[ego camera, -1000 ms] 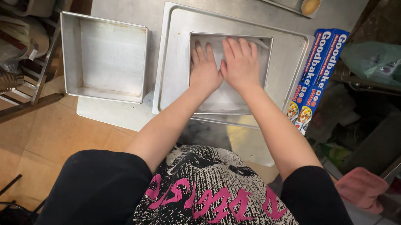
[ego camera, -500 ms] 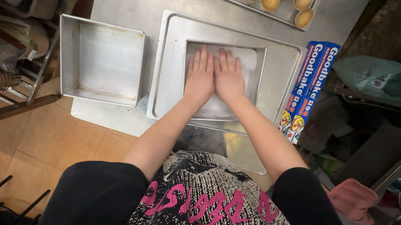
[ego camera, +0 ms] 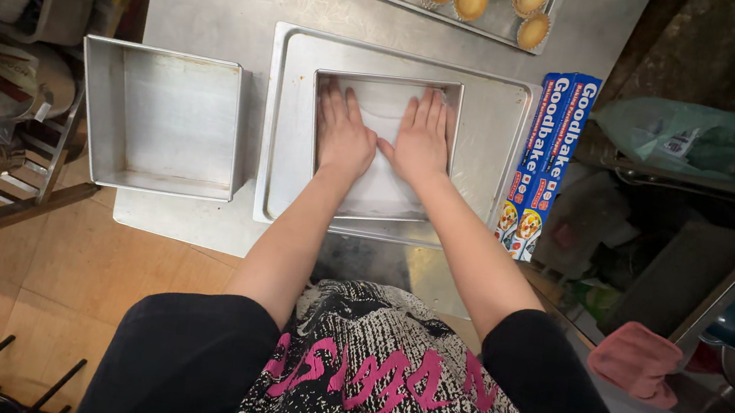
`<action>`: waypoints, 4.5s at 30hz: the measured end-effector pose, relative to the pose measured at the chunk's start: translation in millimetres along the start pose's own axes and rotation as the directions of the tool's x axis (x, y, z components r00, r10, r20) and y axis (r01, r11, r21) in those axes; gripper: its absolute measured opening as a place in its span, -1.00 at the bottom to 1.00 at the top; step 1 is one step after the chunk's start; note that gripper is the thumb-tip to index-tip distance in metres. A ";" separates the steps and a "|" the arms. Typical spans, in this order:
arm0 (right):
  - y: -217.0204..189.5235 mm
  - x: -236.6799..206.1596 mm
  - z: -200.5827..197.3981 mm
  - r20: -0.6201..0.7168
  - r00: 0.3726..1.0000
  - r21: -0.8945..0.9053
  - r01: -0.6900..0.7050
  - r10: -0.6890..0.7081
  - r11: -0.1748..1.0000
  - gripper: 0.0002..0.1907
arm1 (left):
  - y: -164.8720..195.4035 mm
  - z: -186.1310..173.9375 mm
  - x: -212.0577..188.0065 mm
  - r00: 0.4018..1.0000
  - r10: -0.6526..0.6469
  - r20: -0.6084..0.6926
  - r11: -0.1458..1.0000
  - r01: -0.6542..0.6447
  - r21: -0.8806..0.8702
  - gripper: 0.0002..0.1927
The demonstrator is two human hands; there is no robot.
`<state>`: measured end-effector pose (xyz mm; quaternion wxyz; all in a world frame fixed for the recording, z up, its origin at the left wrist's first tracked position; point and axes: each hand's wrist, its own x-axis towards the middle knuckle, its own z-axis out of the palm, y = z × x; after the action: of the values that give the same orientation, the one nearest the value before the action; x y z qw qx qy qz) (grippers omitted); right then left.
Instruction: The person lines square metal baking pans with parchment paper, pressing and smoothing the paper flat into each pan and trimming excess paper. They then carry a bowl of pale batter and pour it into the lined pans, scraping the bowl with a pink spatula to transfer the batter.
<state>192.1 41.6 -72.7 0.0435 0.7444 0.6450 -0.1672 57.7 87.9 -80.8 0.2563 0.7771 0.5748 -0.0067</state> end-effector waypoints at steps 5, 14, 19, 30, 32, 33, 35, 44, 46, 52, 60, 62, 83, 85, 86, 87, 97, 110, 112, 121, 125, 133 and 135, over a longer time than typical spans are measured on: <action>-1.8 5.9 4.9 -0.002 1.000 0.035 -0.023 0.023 0.999 0.10 | -1.7 -1.0 -0.4 1.000 0.017 -0.005 1.000 -0.017 -0.008 -0.14; -19.7 -43.7 18.6 0.129 0.975 0.262 -0.208 0.179 0.942 -0.05 | -2.5 0.2 -4.1 1.000 0.029 -0.012 0.999 -0.029 -0.016 -0.13; -11.6 -17.8 13.8 0.171 0.915 0.336 -0.402 0.365 0.852 0.06 | -4.7 1.5 -7.1 0.997 0.038 -0.066 0.997 -0.042 -0.060 -0.17; -7.9 13.3 -12.6 0.171 0.880 0.407 -0.473 0.443 0.781 0.15 | -4.5 -2.6 -10.4 0.998 0.058 -0.023 0.997 -0.059 -0.049 -0.17; -9.0 13.5 -12.3 0.245 0.849 0.412 -0.529 0.469 0.742 0.19 | -4.4 -2.3 -11.8 0.998 0.051 -0.027 0.997 -0.053 -0.052 -0.17; -9.9 13.0 -11.2 0.285 0.829 0.412 -0.559 0.481 0.719 0.21 | -4.5 -2.4 -12.8 0.998 0.050 -0.030 0.997 -0.052 -0.054 -0.17; -11.9 12.0 -8.8 0.231 0.848 0.377 -0.530 0.477 0.759 0.21 | -5.3 -3.2 -14.4 0.998 0.052 -0.033 0.997 -0.054 -0.057 -0.16; -13.3 11.3 -21.3 0.334 0.830 0.442 -0.557 0.448 0.704 0.13 | -2.4 -12.2 -19.9 0.999 0.027 -0.027 0.999 -0.027 -0.024 -0.14; -16.5 1.2 -23.5 0.257 0.881 0.477 -0.473 0.398 0.740 -0.05 | -2.3 -12.3 -19.6 0.998 0.044 -0.050 0.999 -0.045 -0.012 -0.15; -28.6 -23.0 -13.5 -0.436 0.899 0.318 0.120 0.033 0.941 -0.57 | -6.7 -9.9 -15.4 0.989 0.072 -0.131 0.992 -0.085 -0.097 -0.18; -13.6 -7.5 -8.3 -0.023 1.000 -0.005 0.005 -0.005 1.000 -0.18 | -4.1 -12.0 -19.5 0.998 0.048 -0.033 0.992 -0.051 -0.112 -0.11; -12.9 -8.5 -8.3 -0.001 0.999 0.076 -0.032 0.032 0.997 -0.07 | -2.0 -12.8 -20.0 0.998 0.051 -0.034 0.991 -0.055 -0.119 -0.10; -4.4 3.5 -24.4 0.031 0.975 0.331 -0.219 0.221 0.918 -0.26 | 6.2 -9.8 -20.5 0.998 0.036 -0.051 0.996 -0.040 -0.080 -0.12; -5.1 3.1 -28.7 0.060 0.972 0.340 -0.235 0.228 0.911 -0.24 | 7.3 -12.5 -18.9 0.999 0.027 -0.038 0.998 -0.029 -0.059 -0.11; -6.1 2.4 -30.1 0.034 0.982 0.304 -0.188 0.187 0.934 -0.21 | 7.6 -14.1 -18.2 1.000 0.014 0.001 0.998 -0.014 -0.065 -0.11; -7.3 0.4 -30.6 0.013 0.990 0.265 -0.140 0.142 0.954 -0.19 | 8.2 -15.8 -17.1 0.999 -0.002 0.042 0.998 0.005 -0.070 -0.11; -14.0 -6.8 -23.7 -0.063 0.997 0.203 -0.041 0.055 0.978 -0.09 | 9.5 -27.9 -6.7 0.992 -0.073 0.099 0.996 0.067 0.064 -0.13; 5.9 -107.9 -11.5 -0.246 0.925 0.791 0.018 0.291 0.612 -0.62 | -21.2 -87.8 27.9 0.900 0.337 -0.276 0.932 -0.361 -0.040 -0.49; 8.9 -127.9 -0.5 -0.174 0.910 0.846 -0.057 0.377 0.530 -0.64 | -31.0 -86.1 33.6 0.950 0.300 -0.090 0.954 -0.301 -0.004 -0.69; 40.3 -98.6 12.4 -0.386 0.906 0.631 0.119 0.177 0.767 -0.65 | -84.5 -69.5 -93.4 0.976 0.142 0.165 0.987 -0.126 -0.099 -0.59; 19.6 -73.7 7.4 -0.322 0.947 0.468 0.167 -0.008 0.868 -0.58 | -56.2 -67.9 -107.8 0.915 0.394 -0.089 0.872 -0.402 -0.278 -0.51; -32.2 -34.0 12.1 -0.303 0.943 0.242 0.216 -0.138 0.946 -0.40 | 0.2 -20.2 -32.5 0.935 0.349 0.069 0.885 -0.353 0.303 -0.48; -35.8 -28.1 13.1 -0.315 0.939 0.209 0.212 -0.139 0.955 -0.44 | 1.1 -21.9 -28.8 0.939 0.316 0.132 0.884 -0.342 0.317 -0.48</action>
<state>151.5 17.2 -71.0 -0.1594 0.6998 0.6834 -0.1334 42.8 70.9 -52.6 0.1395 0.8946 0.4147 -0.0906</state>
